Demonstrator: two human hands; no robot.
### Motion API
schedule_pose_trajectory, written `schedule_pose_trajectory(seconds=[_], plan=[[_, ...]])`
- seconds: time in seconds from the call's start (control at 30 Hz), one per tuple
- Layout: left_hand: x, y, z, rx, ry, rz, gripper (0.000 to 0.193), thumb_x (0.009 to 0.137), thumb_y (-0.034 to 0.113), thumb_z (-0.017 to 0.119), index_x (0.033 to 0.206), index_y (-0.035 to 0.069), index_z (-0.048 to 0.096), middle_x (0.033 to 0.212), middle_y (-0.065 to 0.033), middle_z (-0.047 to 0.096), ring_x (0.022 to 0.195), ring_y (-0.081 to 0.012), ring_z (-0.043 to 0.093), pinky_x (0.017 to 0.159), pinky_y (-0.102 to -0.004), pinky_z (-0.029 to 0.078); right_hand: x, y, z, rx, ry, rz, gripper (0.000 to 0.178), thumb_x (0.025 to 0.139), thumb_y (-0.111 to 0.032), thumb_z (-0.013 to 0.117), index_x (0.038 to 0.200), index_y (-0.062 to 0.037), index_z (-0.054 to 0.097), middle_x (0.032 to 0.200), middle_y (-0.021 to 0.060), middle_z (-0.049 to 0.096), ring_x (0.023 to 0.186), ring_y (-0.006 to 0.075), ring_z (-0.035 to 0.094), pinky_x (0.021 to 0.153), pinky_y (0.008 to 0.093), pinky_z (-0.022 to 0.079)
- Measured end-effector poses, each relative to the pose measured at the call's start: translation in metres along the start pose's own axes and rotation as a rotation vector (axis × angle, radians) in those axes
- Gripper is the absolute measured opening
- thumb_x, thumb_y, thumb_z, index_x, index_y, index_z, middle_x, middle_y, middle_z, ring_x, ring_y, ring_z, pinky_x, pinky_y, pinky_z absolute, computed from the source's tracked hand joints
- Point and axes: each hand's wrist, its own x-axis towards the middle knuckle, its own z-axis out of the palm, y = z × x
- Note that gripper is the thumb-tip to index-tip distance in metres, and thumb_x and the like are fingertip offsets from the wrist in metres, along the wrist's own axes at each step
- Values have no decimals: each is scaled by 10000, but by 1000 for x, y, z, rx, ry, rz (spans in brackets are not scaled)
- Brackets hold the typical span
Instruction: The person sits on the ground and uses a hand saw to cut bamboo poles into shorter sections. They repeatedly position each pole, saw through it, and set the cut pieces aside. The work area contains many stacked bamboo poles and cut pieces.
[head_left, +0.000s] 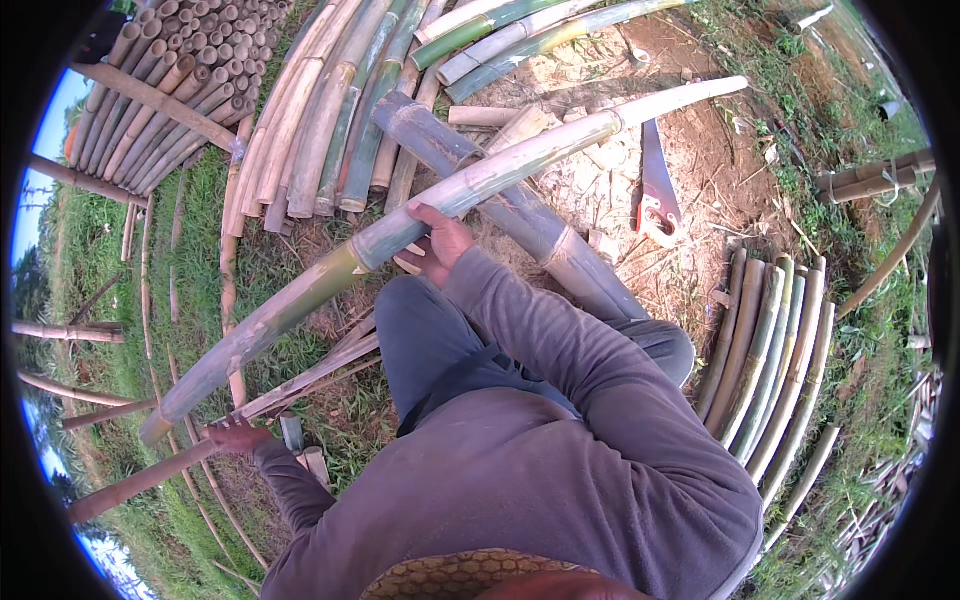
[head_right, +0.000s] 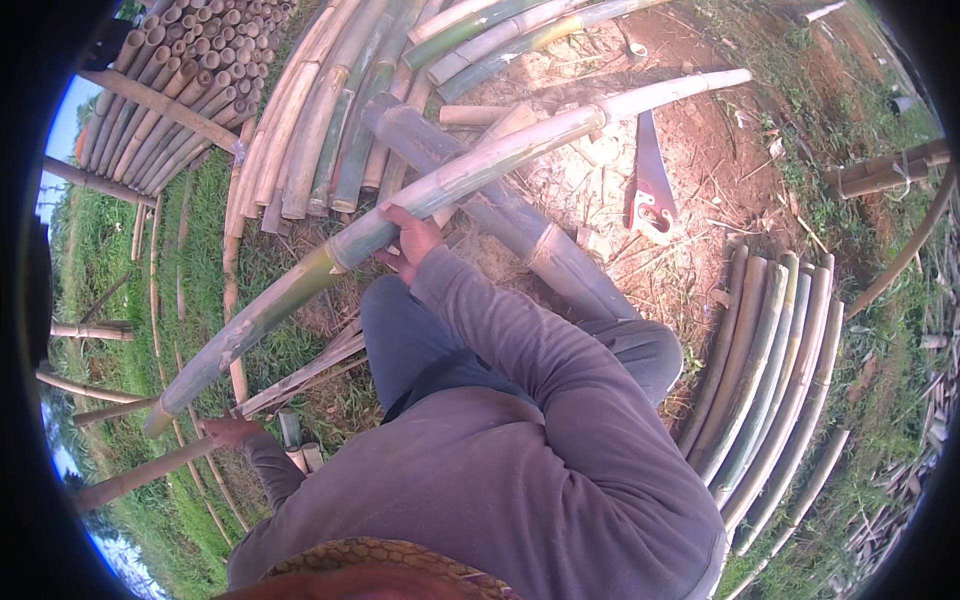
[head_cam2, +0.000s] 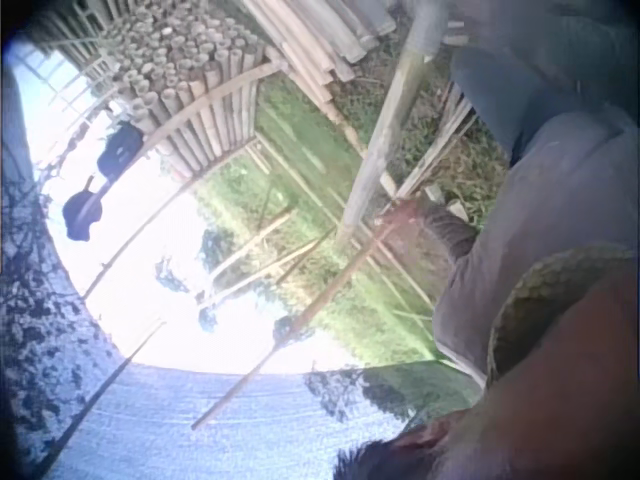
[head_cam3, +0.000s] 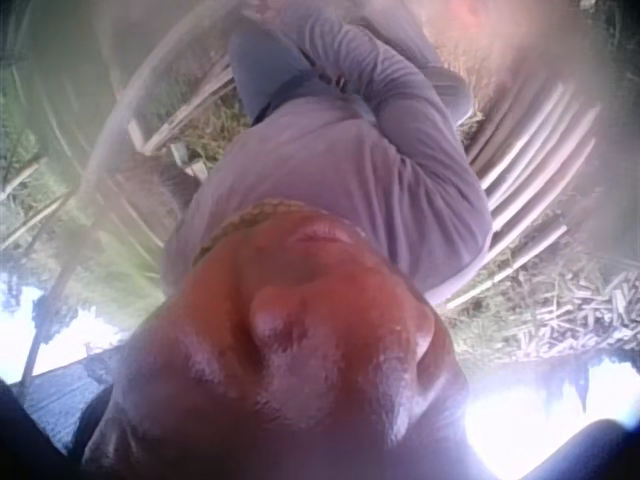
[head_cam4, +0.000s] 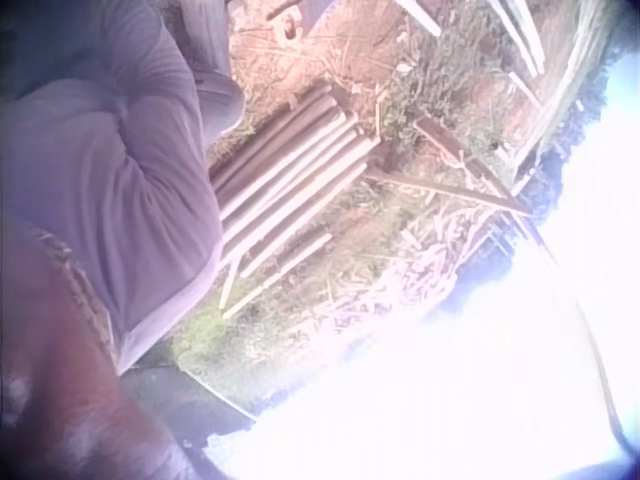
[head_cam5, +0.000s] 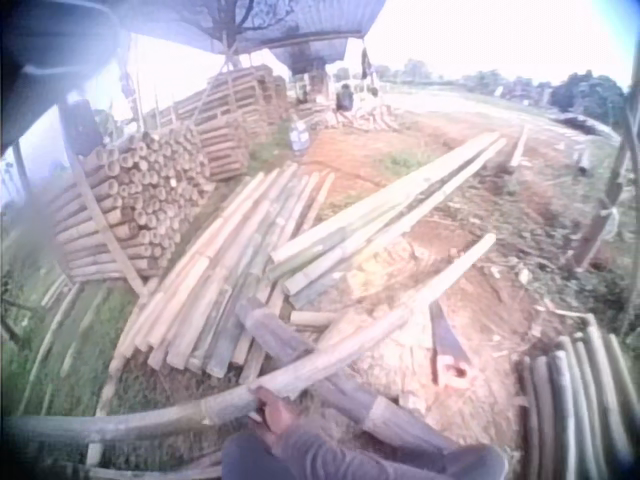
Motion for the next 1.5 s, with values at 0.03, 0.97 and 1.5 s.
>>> schedule_pose_trajectory(seconds=[0.03,0.97,1.5], plan=[[-87,-3,38,28,-203,-65,918,1073,674,471,1667,21,219,1671,-272,350,1416,-414,525,1188,-604,410,-6,12,11,-29,-9,39,630,949,-315,804,1457,-135,479,1415,133,549,1357,342,539,1134,617,439],[-48,-85,133,-159,-173,-768,1201,835,863,597,1742,233,125,1790,-190,112,1641,-416,146,1273,-675,57,40,-220,-189,-2586,594,-711,754,839,-319,860,1529,-314,554,1624,7,507,1587,312,335,1262,694,173],[-126,-130,216,-354,-185,-818,675,1040,506,648,1562,126,449,1481,-209,581,1344,-357,571,1161,-520,428,-1,-201,-149,-2657,186,-1034,715,833,-336,863,1479,-224,578,1336,27,649,1293,299,578,1159,625,326]])
